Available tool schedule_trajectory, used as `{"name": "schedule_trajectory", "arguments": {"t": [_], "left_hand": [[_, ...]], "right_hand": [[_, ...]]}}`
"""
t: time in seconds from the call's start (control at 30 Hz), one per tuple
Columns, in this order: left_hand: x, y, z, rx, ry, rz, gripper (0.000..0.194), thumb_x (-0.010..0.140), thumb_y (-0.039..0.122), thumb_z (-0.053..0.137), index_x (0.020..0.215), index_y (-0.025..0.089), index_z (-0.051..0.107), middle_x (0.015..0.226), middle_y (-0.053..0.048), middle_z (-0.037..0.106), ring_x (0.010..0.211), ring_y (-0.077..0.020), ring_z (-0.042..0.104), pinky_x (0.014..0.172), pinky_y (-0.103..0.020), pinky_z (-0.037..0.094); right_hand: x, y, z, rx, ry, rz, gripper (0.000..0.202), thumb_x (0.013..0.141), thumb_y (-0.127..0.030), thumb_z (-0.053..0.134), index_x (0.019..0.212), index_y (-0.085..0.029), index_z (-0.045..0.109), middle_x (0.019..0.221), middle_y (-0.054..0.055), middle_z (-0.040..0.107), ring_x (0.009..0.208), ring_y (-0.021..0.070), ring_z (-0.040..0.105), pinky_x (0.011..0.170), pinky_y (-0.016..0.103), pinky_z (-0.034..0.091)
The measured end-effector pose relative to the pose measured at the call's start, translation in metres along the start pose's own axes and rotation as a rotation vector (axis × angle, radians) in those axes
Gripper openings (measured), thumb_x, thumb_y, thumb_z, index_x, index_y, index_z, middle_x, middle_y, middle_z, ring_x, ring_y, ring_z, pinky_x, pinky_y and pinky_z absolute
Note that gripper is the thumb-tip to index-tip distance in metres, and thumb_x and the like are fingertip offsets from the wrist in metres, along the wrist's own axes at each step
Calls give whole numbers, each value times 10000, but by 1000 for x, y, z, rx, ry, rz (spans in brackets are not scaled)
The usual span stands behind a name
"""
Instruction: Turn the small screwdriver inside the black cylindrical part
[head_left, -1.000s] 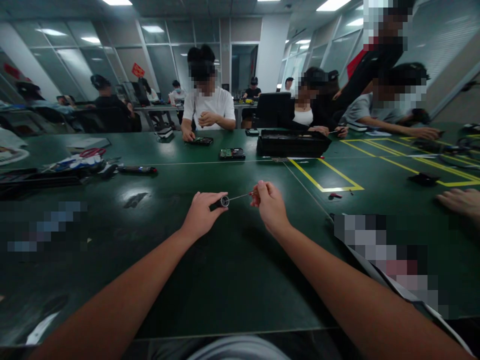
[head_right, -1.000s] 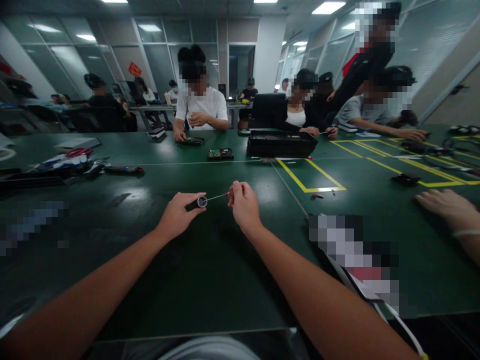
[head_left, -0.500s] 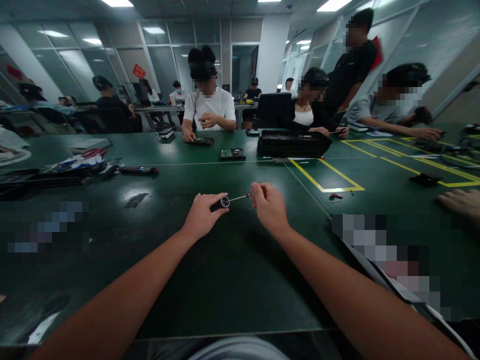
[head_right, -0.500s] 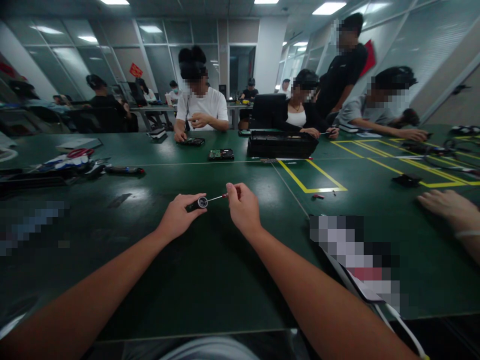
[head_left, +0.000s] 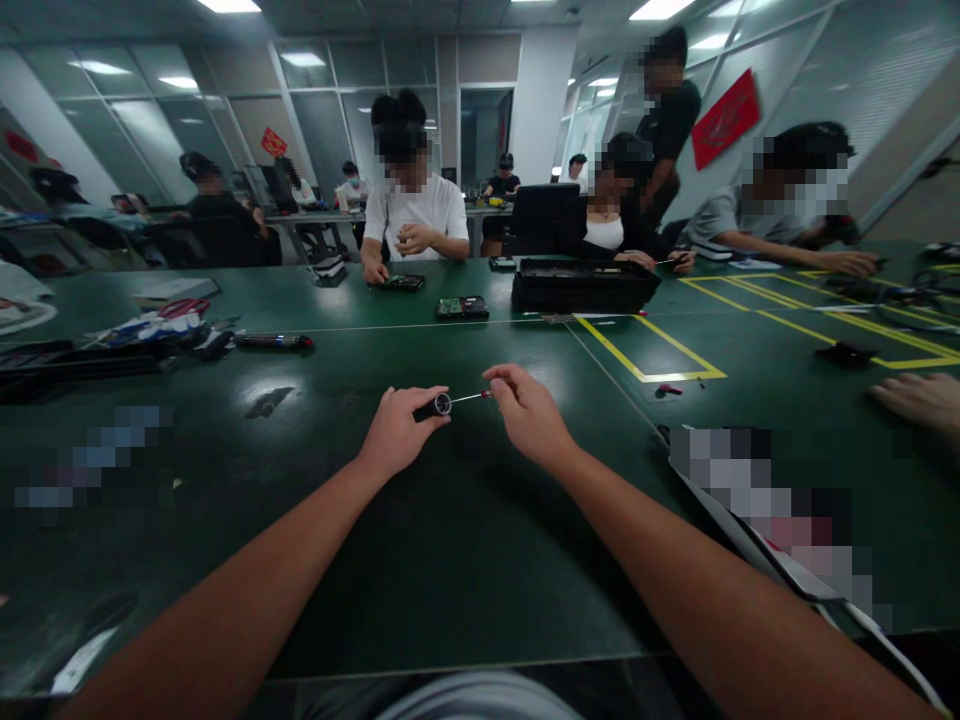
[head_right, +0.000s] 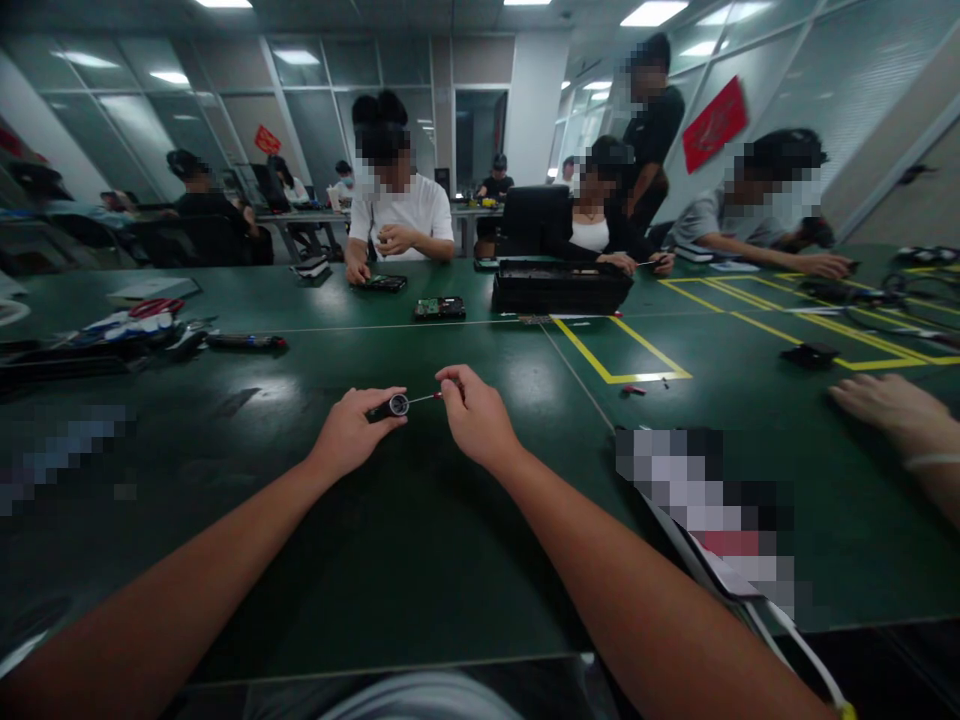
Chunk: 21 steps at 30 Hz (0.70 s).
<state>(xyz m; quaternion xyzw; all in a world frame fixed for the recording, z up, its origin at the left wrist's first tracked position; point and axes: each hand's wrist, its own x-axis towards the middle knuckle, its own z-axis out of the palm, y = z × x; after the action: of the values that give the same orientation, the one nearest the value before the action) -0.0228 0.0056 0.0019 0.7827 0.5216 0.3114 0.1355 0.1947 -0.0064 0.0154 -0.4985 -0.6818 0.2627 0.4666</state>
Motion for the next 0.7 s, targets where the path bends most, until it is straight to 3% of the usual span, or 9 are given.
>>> {"name": "schedule_trajectory", "arguments": {"t": [0.1, 0.2, 0.3, 0.53, 0.7], "left_hand": [[1, -4, 0, 6, 26, 3, 395, 881, 252, 726, 1270, 303, 678, 1269, -49, 710, 1215, -276, 619, 1191, -610, 282], [1, -6, -1, 9, 24, 6, 396, 891, 269, 711, 1284, 305, 670, 1284, -54, 703, 1231, -281, 613, 1191, -619, 276], [0, -5, -1, 5, 21, 12, 394, 896, 284, 702, 1288, 308, 669, 1283, -54, 703, 1231, -281, 612, 1198, -623, 263], [-1, -3, 0, 11, -24, -1, 391, 884, 266, 717, 1270, 313, 680, 1268, -47, 709, 1214, -280, 615, 1201, -646, 244], [0, -4, -1, 14, -6, -5, 388, 886, 264, 716, 1270, 304, 681, 1271, -54, 708, 1226, -283, 614, 1195, -636, 262]], "right_hand": [[0, 0, -1, 26, -49, 5, 285, 970, -305, 439, 1057, -196, 688, 836, 28, 687, 710, 169, 606, 648, 300, 421], [1, 4, 1, 6, -34, 33, 404, 1015, -440, 400, 939, -205, 719, 724, 18, 656, 648, 170, 597, 621, 304, 408], [3, 9, 3, -42, 4, 63, 476, 1010, -544, 398, 941, -212, 732, 726, 26, 675, 595, 168, 583, 580, 304, 393], [2, 7, 3, -7, -10, 88, 347, 988, -397, 456, 1227, -213, 627, 840, 33, 710, 608, 164, 569, 578, 308, 400], [-1, 2, 3, 30, -54, 19, 274, 949, -310, 505, 1190, -224, 603, 871, 21, 676, 737, 178, 604, 679, 320, 442]]}}
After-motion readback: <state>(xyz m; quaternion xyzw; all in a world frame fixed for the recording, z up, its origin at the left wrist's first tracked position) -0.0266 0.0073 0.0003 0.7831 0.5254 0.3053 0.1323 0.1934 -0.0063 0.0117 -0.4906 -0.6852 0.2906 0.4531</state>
